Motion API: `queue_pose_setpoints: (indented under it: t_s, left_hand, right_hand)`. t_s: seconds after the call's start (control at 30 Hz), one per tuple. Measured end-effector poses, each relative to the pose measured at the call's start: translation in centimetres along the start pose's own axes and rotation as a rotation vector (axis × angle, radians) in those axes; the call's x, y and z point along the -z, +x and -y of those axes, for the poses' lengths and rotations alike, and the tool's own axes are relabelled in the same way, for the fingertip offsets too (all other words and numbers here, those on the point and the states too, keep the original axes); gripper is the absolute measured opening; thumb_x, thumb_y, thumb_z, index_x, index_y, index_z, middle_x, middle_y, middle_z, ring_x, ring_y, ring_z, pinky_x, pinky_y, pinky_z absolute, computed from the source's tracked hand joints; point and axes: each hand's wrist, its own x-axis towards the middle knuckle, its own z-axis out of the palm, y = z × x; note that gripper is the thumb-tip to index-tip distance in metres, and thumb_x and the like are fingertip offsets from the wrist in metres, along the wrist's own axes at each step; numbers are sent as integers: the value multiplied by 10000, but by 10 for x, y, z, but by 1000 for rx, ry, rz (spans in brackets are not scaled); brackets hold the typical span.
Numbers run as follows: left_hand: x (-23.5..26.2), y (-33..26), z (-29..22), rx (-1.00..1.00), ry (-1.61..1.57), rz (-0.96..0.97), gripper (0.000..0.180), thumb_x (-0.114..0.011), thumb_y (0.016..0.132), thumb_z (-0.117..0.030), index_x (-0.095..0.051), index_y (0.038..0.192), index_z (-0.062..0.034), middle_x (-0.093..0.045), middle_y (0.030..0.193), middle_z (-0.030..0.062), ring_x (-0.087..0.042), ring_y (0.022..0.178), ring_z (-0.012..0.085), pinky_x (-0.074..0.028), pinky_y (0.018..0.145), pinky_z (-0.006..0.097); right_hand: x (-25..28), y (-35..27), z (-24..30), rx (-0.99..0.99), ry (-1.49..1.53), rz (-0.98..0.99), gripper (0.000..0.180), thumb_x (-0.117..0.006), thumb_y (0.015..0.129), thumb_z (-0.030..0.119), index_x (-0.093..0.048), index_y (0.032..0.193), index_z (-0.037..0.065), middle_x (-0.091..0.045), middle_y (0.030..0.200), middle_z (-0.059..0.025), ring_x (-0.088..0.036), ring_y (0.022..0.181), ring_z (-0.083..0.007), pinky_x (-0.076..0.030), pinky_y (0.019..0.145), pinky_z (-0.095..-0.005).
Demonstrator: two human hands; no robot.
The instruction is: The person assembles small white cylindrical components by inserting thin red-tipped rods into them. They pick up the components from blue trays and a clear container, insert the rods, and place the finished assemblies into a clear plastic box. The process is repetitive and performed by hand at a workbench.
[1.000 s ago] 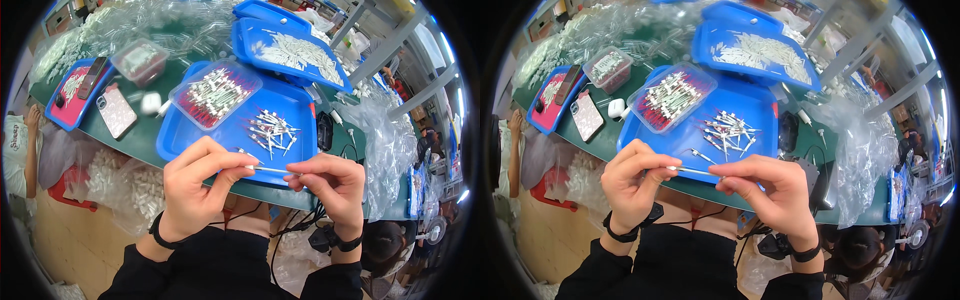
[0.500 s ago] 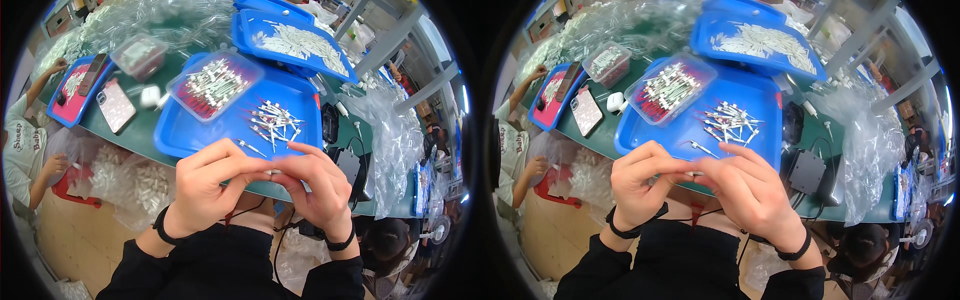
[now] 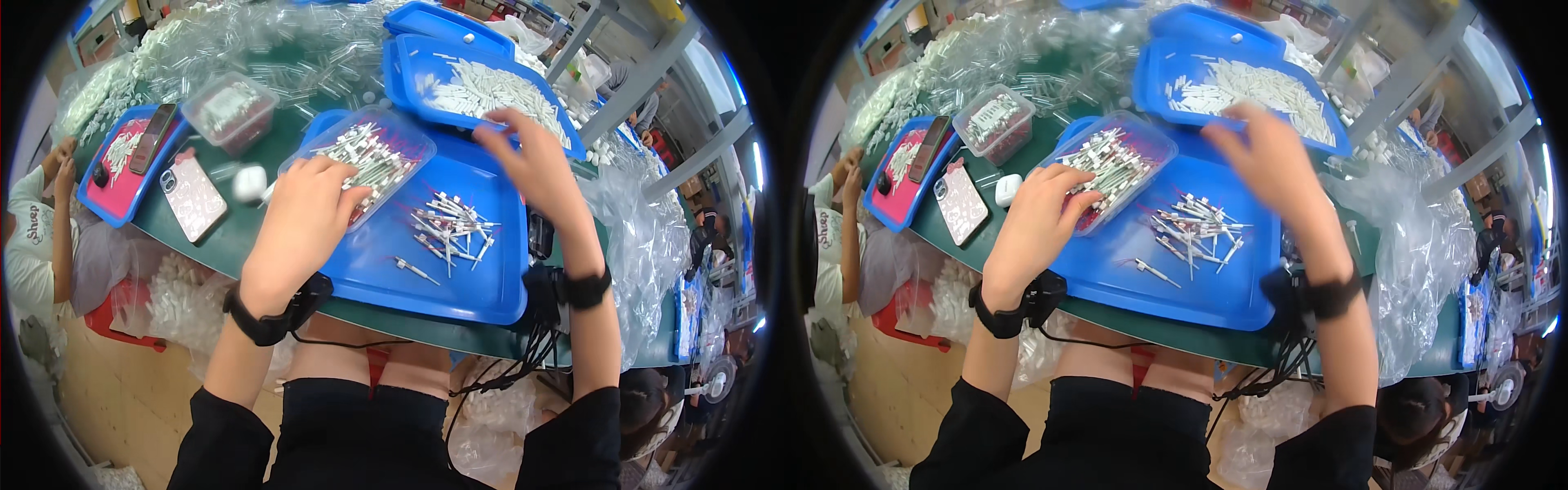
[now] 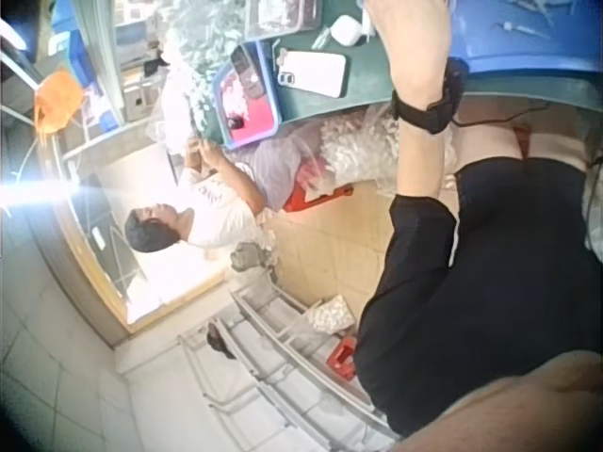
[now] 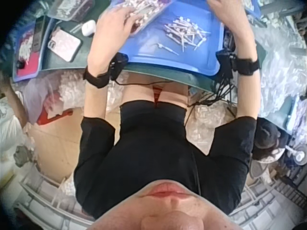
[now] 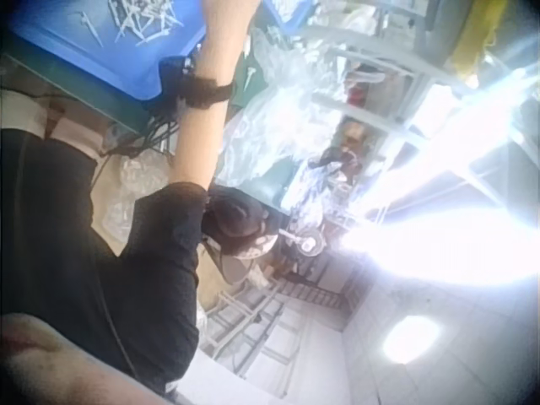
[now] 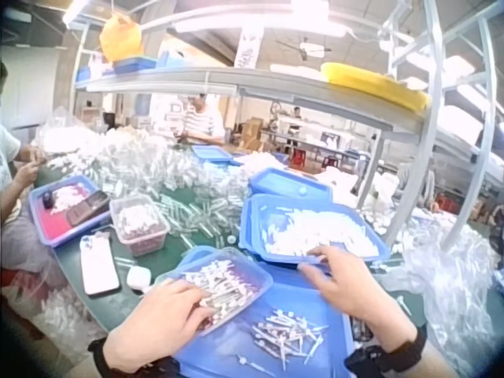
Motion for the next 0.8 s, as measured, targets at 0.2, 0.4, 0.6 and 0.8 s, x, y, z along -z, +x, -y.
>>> queue_pose_setpoints:
  t_s: [0.2,0.4,0.6,0.8]
  left_hand:
    - [-8,8,8,2,33,-8,176,-671,770,-26,-669,941,20,-635,897,171,-619,843,325,-491,763,381]
    - [-9,6,8,77,-17,-44,70,-659,756,8,-647,825,10,-618,799,149,-633,705,293,-499,649,364]
    - [-6,5,-6,69,1,-167,41,-582,840,-24,-593,877,-12,-589,855,141,-608,686,277,-473,630,359]
    - [4,5,-18,27,-280,-277,60,-582,876,-38,-596,904,13,-621,778,90,-583,642,157,-453,593,283]
  right_hand:
    - [-17,71,-105,-304,-303,-19,384,-681,779,247,-667,1067,-7,-690,931,-193,-671,865,-282,-522,762,-352]
    - [-9,75,-87,-307,-126,71,242,-728,682,175,-729,850,1,-690,723,-123,-662,652,-191,-526,592,-305]
    - [1,59,-80,-291,-161,99,251,-674,742,194,-724,882,-9,-691,726,-109,-655,654,-183,-516,615,-300]
    - [21,48,-86,-228,-99,310,259,-625,803,186,-724,945,-7,-703,779,-121,-645,732,-169,-500,718,-284]
